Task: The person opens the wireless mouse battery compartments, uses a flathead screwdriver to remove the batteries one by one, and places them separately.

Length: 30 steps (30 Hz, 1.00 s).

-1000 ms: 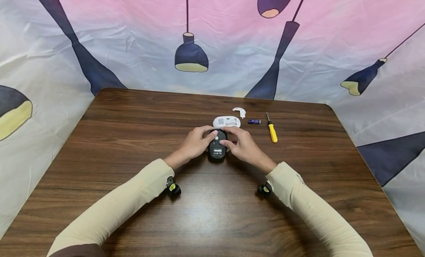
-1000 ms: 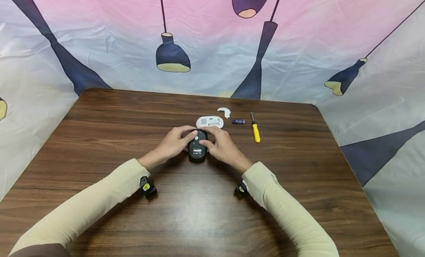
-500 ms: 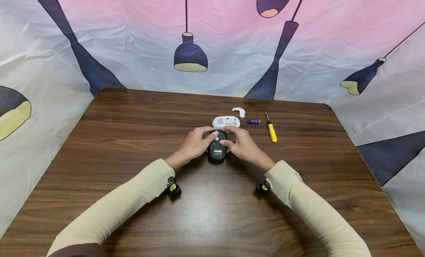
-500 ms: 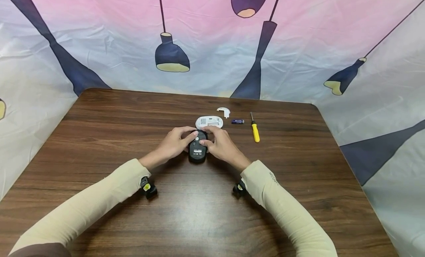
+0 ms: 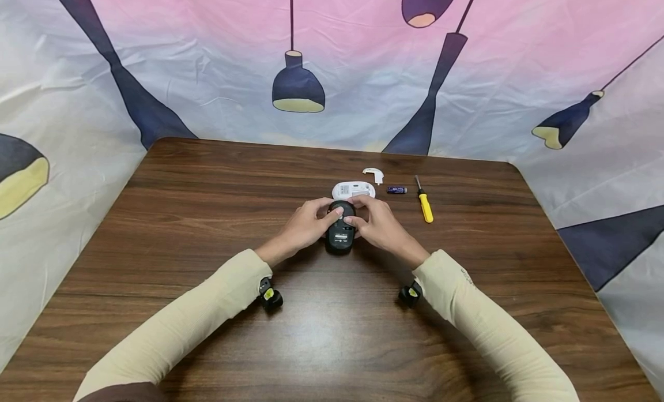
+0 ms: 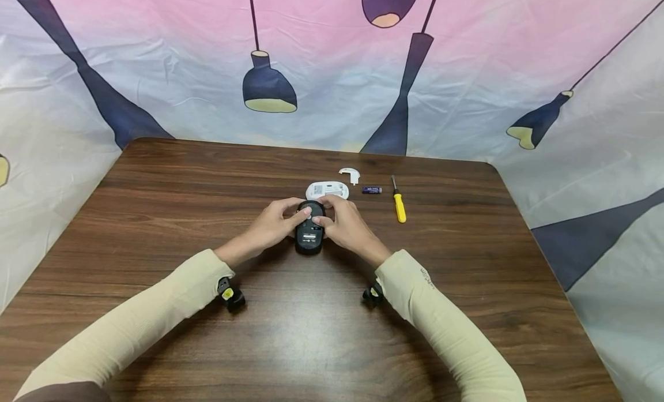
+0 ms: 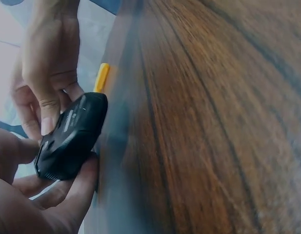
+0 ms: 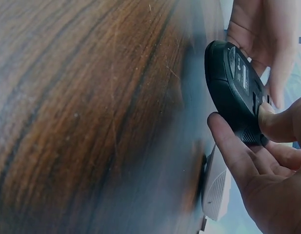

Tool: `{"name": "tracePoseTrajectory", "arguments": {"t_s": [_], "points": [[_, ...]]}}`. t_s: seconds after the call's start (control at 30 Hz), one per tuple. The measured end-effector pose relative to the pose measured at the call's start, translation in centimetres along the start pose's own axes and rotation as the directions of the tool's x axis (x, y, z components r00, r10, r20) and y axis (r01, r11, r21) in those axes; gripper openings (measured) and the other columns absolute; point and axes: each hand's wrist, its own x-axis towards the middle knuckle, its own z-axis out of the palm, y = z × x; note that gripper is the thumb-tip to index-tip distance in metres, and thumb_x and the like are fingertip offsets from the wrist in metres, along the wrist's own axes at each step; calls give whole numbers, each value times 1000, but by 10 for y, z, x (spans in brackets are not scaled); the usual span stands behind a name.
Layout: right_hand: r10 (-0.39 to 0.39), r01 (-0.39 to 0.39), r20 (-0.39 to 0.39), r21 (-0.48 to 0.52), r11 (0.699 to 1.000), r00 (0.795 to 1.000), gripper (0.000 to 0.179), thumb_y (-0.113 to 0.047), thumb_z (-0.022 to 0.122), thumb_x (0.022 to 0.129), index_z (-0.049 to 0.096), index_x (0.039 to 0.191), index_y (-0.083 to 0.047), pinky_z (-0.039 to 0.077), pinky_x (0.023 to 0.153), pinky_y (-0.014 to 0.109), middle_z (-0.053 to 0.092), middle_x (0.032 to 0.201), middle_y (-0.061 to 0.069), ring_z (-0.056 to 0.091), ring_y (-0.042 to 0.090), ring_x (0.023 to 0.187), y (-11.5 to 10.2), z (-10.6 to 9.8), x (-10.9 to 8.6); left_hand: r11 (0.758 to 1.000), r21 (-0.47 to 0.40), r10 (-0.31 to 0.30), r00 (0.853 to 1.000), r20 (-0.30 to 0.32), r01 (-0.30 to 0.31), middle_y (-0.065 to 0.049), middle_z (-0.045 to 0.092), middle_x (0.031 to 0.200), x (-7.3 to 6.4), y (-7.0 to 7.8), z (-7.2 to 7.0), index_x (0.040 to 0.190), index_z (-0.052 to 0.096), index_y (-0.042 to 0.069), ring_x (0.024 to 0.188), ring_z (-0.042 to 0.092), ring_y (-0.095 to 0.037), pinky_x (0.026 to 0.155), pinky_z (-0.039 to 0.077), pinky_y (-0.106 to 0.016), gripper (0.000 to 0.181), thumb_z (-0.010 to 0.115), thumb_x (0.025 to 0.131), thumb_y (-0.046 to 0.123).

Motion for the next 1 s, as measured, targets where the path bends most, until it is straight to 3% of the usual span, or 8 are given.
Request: {"name": "tracePoseTrajectory", "arguments": {"t_s": [0.07, 0.13, 0.23, 0.37, 0.5, 0.8, 1.0], "points": [[8, -8, -5, 3, 1000, 1000, 38, 2, 68, 96, 56, 131, 10, 66, 63, 33, 63, 116, 24, 67, 26, 74, 0, -1, 0, 994, -104, -30, 999, 43, 34, -17, 69, 121, 0, 0, 0, 141, 55, 0, 96, 69, -21, 80, 62, -32, 46, 59, 105, 28], [22, -22, -9, 8, 1000, 1000, 38, 1, 68, 96, 56, 131, 10, 66, 63, 34, 63, 115, 23, 67, 29, 71, 0, -2, 0, 973, -213, -72, 993, 97, 91, -20, 67, 124, 0, 0, -1, 140, 53, -3, 102, 68, -24, 83, 63, -34, 48, 63, 102, 25], [55, -54, -7, 37, 998, 998, 39, 1, 68, 96, 55, 132, 9, 66, 64, 35, 62, 114, 23, 68, 31, 69, -1, -3, 0, 952, -264, -119, 983, 143, 154, -19, 67, 124, -1, 0, -4, 138, 54, -3, 106, 66, -23, 89, 60, -32, 51, 73, 95, 17], [87, -87, 9, 74, 993, 996, 41, 0, 68, 96, 55, 133, 9, 66, 65, 36, 62, 116, 24, 71, 29, 75, -2, -4, 0, 943, -274, -145, 976, 165, 186, -17, 69, 117, -1, -3, -6, 139, 53, 0, 103, 65, -22, 91, 57, -31, 57, 78, 88, 7], [107, -108, 17, 90, 990, 994, 38, 1, 70, 95, 57, 130, 10, 67, 67, 38, 64, 116, 26, 73, 31, 80, -1, -5, 0, 932, -295, -167, 971, 173, 213, -18, 70, 109, -1, -6, -6, 142, 50, 1, 94, 67, -21, 88, 60, -32, 61, 78, 87, 5], [72, -72, -18, -57, 996, 997, 26, -6, 75, 92, 68, 114, 8, 62, 61, 31, 71, 96, 19, 70, 27, 73, 4, -11, 3, 913, -310, -208, 957, 201, 263, -24, 66, 120, -2, -6, -5, 149, 43, -1, 97, 69, -24, 89, 62, -36, 64, 72, 92, 5], [142, -142, -18, 4, 990, 990, 23, -1, 74, 91, 69, 111, 9, 65, 65, 40, 70, 93, 19, 70, 29, 71, 3, -13, 8, 910, -312, -213, 954, 210, 272, -24, 68, 117, -3, -6, -5, 143, 46, -8, 95, 70, -23, 87, 63, -36, 56, 71, 94, 6]]}}
